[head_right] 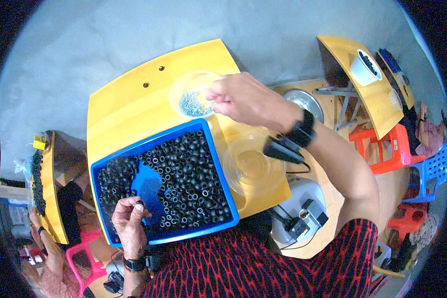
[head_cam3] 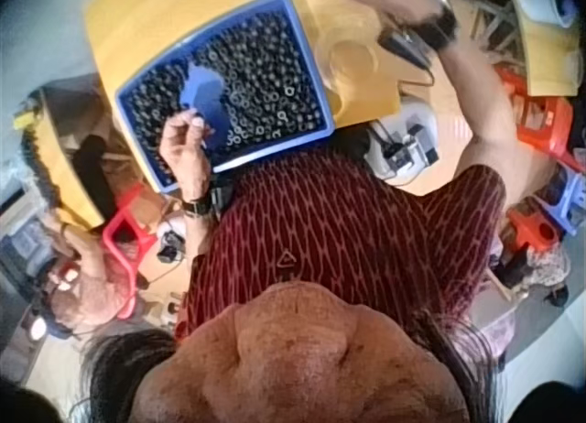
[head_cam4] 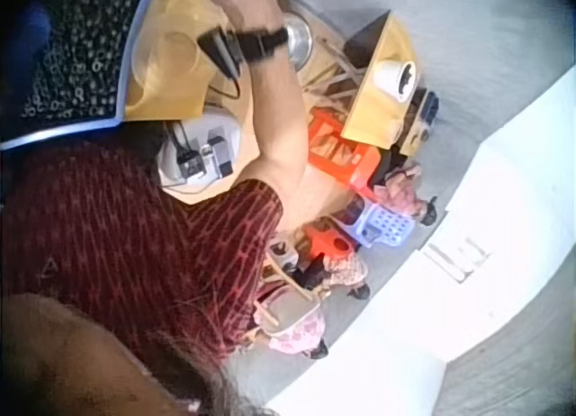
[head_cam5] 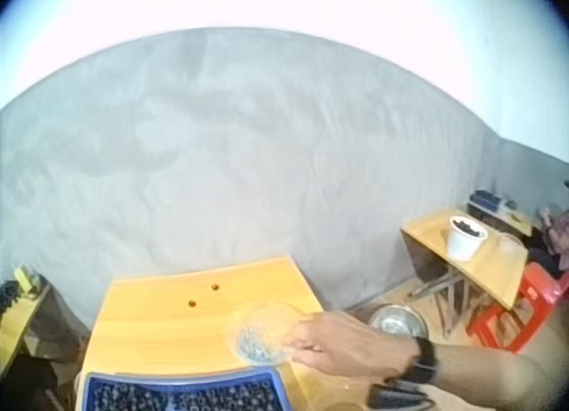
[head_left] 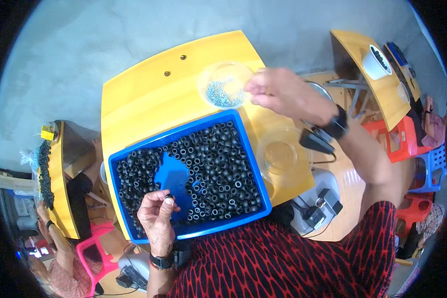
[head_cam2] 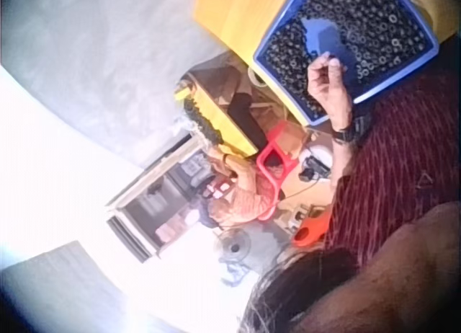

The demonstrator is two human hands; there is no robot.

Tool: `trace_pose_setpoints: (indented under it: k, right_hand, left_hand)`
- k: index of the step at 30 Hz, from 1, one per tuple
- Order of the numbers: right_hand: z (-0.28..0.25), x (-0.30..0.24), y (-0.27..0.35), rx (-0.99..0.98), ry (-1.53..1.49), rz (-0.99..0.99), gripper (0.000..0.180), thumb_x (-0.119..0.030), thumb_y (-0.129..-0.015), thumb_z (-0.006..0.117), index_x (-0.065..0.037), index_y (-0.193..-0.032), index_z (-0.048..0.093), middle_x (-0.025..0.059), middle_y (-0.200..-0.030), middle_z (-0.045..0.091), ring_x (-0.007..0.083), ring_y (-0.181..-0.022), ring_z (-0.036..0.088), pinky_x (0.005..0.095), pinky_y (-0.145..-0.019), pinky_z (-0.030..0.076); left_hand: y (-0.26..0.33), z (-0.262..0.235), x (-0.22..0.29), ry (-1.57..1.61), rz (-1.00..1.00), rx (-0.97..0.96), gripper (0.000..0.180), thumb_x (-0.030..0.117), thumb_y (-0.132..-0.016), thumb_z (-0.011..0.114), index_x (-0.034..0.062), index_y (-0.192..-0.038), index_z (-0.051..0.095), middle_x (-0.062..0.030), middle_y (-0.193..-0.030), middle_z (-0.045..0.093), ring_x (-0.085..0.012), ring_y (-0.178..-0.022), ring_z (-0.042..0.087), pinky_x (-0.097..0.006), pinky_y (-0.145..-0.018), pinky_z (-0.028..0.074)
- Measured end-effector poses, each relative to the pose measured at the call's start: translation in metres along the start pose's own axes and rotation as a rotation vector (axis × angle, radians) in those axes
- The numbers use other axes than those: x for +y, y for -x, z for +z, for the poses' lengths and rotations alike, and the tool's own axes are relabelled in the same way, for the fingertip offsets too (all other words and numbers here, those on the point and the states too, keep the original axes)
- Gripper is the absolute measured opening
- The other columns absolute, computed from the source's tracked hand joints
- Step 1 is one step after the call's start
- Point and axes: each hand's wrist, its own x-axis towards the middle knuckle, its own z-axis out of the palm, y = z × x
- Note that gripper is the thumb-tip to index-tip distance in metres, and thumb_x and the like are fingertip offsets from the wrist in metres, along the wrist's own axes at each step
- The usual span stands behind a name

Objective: The person picks up a small metal pin from a plastic container and inserts it into a black rubber ring held in the other hand, then places the assembled component back into the blue tray.

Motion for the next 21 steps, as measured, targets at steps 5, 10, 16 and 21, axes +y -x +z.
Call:
trace_pose_setpoints:
  k: [5, 10, 16, 21]
  right_hand:
    - [0.028, 0.013, -0.058, -0.159, -0.001, -0.174, 0.028, -0.007, -0.079, 0.07, 0.004, -0.105, 0.068, 0.019, -0.091, 0.07, 0.0283, -0.087, 0.069, 0.0377, -0.077, 0.054]
    - [0.049, 0.017, -0.088, -0.418, 0.177, -0.078, 0.037, -0.005, -0.074, 0.073, -0.002, -0.111, 0.069, 0.019, -0.096, 0.071, 0.0316, -0.088, 0.069, 0.0391, -0.079, 0.053]
    - [0.061, 0.021, -0.088, -0.347, 0.245, -0.131, 0.022, -0.005, -0.074, 0.068, -0.001, -0.096, 0.067, 0.0204, -0.101, 0.067, 0.0361, -0.097, 0.064, 0.0416, -0.081, 0.05]
    - [0.06, 0.017, -0.092, -0.437, 0.19, 0.012, 0.027, -0.001, -0.073, 0.071, -0.002, -0.099, 0.061, 0.0168, -0.107, 0.061, 0.0371, -0.105, 0.059, 0.0412, -0.089, 0.047]
  left_hand:
    - [0.0, -0.002, 0.001, 0.017, -0.018, 0.034, 0.018, 0.012, -0.09, 0.072, 0.0026, -0.102, 0.063, -0.0029, -0.088, 0.065, -0.0109, -0.07, 0.061, -0.028, -0.063, 0.056]
    - [0.002, 0.0, 0.004, 0.036, -0.022, 0.039, 0.018, 0.01, -0.088, 0.073, 0.0016, -0.101, 0.063, -0.0038, -0.088, 0.065, -0.0114, -0.069, 0.062, -0.029, -0.062, 0.056]
    - [0.002, -0.001, 0.004, 0.037, -0.026, 0.039, 0.017, 0.009, -0.088, 0.073, 0.0013, -0.1, 0.064, -0.004, -0.089, 0.065, -0.0113, -0.07, 0.062, -0.029, -0.063, 0.057]
    - [0.002, -0.001, 0.005, 0.045, -0.045, 0.041, 0.018, 0.01, -0.087, 0.074, 0.001, -0.1, 0.064, -0.0043, -0.09, 0.066, -0.0114, -0.07, 0.063, -0.029, -0.063, 0.057]
